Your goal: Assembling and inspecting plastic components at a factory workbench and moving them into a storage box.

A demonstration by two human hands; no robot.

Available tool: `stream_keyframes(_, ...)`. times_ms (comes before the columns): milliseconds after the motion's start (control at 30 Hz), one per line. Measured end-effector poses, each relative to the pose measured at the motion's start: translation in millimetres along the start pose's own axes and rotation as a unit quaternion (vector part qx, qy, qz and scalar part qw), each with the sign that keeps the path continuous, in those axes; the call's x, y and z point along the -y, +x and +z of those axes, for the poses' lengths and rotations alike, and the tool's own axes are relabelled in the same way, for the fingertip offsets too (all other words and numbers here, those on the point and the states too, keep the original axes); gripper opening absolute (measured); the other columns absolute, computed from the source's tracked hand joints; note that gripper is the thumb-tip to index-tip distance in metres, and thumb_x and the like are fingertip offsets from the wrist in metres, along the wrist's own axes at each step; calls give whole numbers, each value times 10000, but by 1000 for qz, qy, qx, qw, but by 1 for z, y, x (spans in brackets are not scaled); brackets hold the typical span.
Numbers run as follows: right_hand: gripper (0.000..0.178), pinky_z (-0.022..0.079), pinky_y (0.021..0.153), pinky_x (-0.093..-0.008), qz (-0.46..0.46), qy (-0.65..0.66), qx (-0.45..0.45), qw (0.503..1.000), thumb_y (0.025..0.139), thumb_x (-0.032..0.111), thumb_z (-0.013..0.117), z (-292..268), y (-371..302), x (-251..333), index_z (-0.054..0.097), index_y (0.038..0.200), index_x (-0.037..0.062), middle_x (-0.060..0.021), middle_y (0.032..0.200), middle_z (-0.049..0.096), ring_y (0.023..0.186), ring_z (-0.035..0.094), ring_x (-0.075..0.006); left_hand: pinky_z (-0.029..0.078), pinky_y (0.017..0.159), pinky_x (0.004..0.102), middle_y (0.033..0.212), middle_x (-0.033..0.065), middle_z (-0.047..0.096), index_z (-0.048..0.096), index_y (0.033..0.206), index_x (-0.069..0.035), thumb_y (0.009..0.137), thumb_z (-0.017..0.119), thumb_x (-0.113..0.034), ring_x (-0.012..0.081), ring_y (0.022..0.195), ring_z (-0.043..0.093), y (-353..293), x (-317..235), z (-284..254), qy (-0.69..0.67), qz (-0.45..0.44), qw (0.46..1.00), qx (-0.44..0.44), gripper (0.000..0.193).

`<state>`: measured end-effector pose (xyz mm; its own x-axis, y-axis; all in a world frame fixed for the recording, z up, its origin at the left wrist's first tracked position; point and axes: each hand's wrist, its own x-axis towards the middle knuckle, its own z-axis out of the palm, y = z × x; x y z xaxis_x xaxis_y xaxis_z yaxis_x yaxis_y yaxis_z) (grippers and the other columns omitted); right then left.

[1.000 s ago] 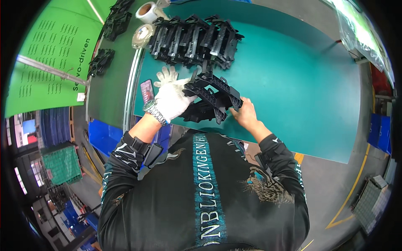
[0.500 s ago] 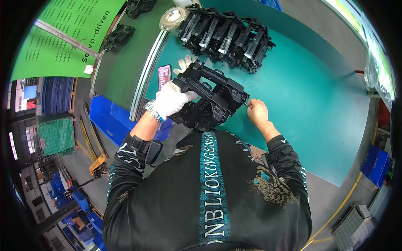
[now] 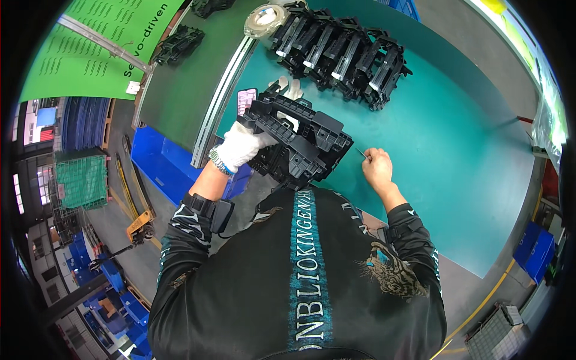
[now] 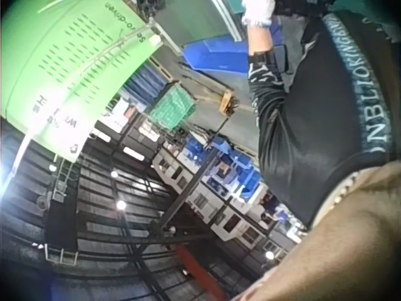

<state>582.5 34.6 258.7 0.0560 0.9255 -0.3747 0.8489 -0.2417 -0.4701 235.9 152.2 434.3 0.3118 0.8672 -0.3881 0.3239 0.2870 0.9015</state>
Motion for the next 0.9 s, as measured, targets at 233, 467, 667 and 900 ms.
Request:
stream_keyframes(233, 177, 522, 809, -441, 2, 30, -53, 998, 806, 77, 613, 8, -3, 0, 698, 961, 62, -152, 895, 654, 862, 634, -335, 514, 885, 351, 1003, 132, 716, 666, 1141, -30, 796, 754, -291, 248, 943, 672, 8, 8, -7, 193, -84, 977, 14, 441)
stream_keyframes(467, 114, 520, 672, -323, 41, 179, -158, 970, 858, 55, 643, -2, -24, 27, 669, 968, 36, -82, 843, 623, 732, 612, -197, 522, 870, 390, 996, 236, 693, 659, 1129, -18, 816, 687, -454, 367, 964, 671, 19, 49, 2, 321, -145, 935, 47, 537)
stream_keyframes(667, 107, 496, 655, -245, 98, 363, -133, 917, 967, 89, 608, 3, -34, 36, 643, 1041, 20, -4, 861, 593, 702, 559, -81, 531, 867, 411, 1027, 247, 699, 675, 1136, -36, 859, 659, -425, 384, 987, 677, 15, 49, 9, 362, -97, 926, 34, 478)
stream_keyframes(900, 199, 486, 676, -238, -78, 406, -52, 909, 978, 115, 634, -40, -10, 119, 664, 1155, 29, -9, 934, 619, 745, 567, -82, 543, 831, 372, 1042, 145, 728, 690, 1203, -155, 874, 700, -312, 296, 930, 701, -1, 50, 13, 258, -102, 960, 23, 364)
